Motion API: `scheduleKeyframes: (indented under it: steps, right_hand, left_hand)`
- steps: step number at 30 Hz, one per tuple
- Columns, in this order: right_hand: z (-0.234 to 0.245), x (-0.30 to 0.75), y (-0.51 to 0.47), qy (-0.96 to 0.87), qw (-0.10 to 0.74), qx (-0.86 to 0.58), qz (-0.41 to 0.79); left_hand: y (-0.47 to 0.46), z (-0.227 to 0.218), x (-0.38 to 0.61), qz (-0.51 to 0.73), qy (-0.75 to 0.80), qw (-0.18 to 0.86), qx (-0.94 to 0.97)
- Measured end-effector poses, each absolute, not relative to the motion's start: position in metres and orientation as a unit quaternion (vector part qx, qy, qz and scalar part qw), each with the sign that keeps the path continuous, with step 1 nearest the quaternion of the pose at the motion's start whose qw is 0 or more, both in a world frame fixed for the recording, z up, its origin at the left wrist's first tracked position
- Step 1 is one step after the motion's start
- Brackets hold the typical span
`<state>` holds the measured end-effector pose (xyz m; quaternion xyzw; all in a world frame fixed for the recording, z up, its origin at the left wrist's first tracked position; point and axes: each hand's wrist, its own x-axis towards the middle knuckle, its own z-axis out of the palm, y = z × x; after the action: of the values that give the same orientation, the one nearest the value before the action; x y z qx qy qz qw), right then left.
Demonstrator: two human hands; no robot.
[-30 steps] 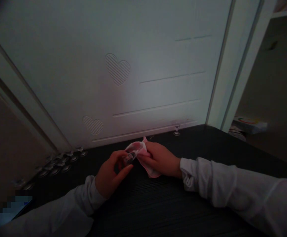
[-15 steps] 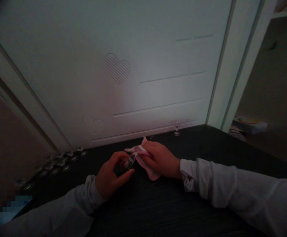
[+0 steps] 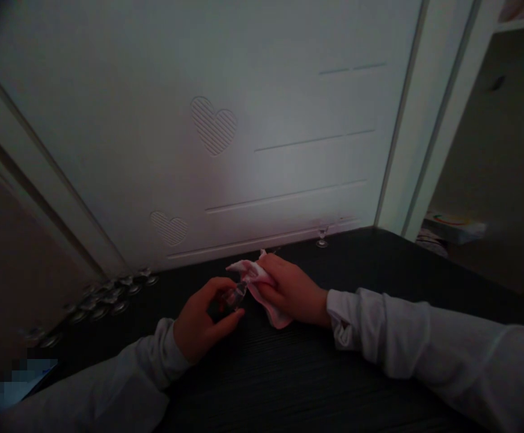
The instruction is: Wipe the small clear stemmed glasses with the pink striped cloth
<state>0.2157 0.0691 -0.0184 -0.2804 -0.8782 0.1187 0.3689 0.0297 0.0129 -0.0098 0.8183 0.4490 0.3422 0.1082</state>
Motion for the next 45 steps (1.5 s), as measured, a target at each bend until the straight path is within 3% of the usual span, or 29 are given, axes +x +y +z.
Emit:
scheduleKeyframes:
  steps: [8, 16, 21, 27, 34, 45]
  right_hand:
    - [-0.016, 0.215, 0.068, -0.891, 0.326, -0.294, 0.117]
    - [-0.016, 0.216, 0.068, -0.871, 0.393, -0.275, 0.110]
    - [-0.015, 0.217, 0.067, -0.849, 0.434, -0.286, 0.101]
    - [-0.016, 0.217, 0.065, -0.896, 0.389, -0.211, 0.034]
    - [-0.013, 0.214, 0.066, -0.932, 0.310, -0.190, 0.014]
    - [-0.019, 0.212, 0.067, -0.916, 0.325, -0.231, 0.055]
  left_hand:
    - [0.010, -0.010, 0.029, 0.356, 0.444, 0.137, 0.811]
    - [0.022, -0.011, 0.026, 0.435, 0.463, 0.343, 0.692]
    - [0.027, -0.010, 0.027, 0.459, 0.470, 0.399, 0.639]
    - [0.028, -0.011, 0.026, 0.447, 0.454, 0.402, 0.658]
    - [0.019, -0.010, 0.024, 0.406, 0.432, 0.305, 0.746]
    - [0.016, -0.008, 0.026, 0.362, 0.438, 0.209, 0.796]
